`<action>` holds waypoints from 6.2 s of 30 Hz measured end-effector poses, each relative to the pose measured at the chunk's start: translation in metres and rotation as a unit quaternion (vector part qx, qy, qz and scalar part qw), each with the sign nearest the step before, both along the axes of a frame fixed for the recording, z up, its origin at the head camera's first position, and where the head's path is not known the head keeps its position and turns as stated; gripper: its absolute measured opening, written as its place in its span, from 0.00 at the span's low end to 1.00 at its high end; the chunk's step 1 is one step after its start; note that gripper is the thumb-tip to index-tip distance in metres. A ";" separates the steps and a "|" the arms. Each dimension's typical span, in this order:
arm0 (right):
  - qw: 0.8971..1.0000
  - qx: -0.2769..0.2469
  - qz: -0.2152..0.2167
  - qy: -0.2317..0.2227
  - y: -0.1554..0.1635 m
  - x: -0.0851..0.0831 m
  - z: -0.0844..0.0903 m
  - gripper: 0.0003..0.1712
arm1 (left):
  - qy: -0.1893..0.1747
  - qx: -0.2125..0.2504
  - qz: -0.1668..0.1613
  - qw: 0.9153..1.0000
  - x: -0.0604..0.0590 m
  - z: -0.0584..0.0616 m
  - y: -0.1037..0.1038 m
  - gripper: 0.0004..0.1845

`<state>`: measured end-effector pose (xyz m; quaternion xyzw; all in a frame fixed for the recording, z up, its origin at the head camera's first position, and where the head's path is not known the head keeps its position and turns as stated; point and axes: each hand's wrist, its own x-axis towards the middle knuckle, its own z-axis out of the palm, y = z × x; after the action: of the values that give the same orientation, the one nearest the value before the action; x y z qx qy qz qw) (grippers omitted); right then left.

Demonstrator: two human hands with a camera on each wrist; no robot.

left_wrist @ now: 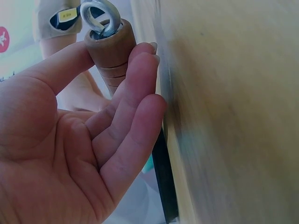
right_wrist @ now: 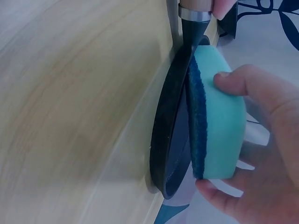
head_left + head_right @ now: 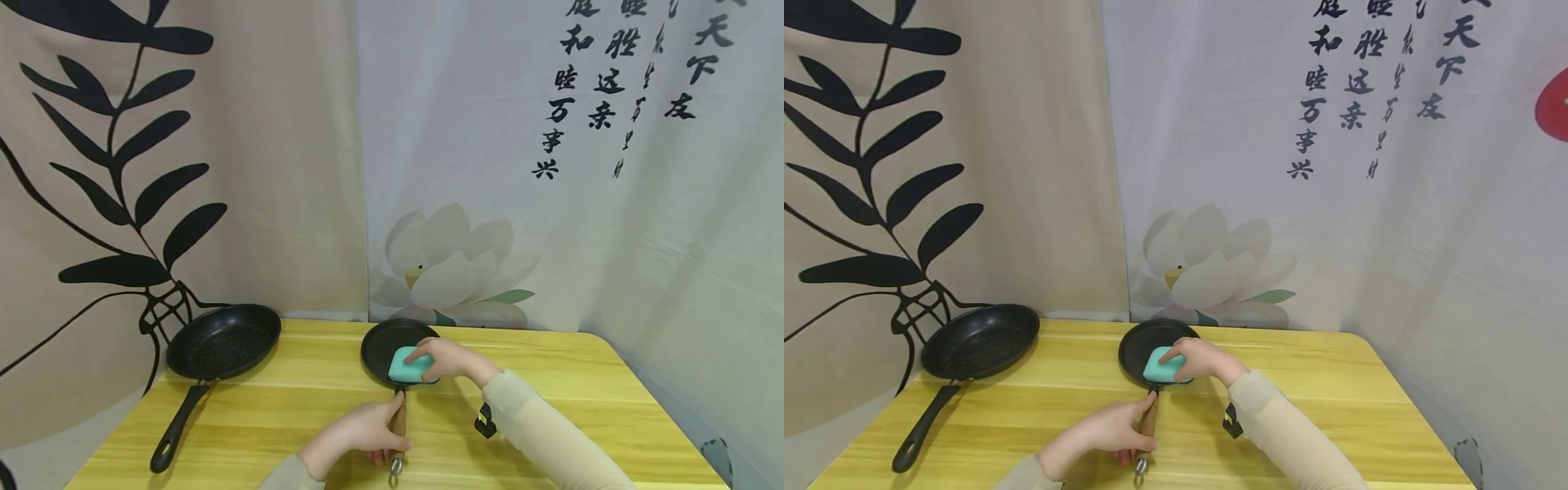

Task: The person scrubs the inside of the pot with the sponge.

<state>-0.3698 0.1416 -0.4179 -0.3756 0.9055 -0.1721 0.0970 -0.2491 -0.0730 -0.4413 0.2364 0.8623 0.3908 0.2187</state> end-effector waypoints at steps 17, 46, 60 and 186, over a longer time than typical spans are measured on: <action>1.000 0.013 -0.001 0.004 -0.014 -0.004 -0.002 0.25 | -0.001 0.007 0.005 1.000 -0.001 0.003 -0.006 0.48; 0.999 0.015 0.002 0.039 -0.032 -0.001 -0.020 0.27 | -0.015 0.016 0.005 1.000 -0.001 -0.002 -0.001 0.47; 0.997 0.052 -0.003 0.059 -0.043 -0.002 -0.020 0.27 | -0.004 0.006 0.007 1.000 0.000 -0.002 0.000 0.47; 0.976 0.106 -0.182 0.054 -0.020 -0.021 -0.022 0.33 | -0.010 -0.020 -0.004 1.000 -0.031 -0.058 -0.001 0.56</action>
<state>-0.3906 0.1214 -0.4403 -0.2009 0.9756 -0.0700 0.0545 -0.2801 -0.0741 -0.4988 0.2312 0.8670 0.3746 0.2337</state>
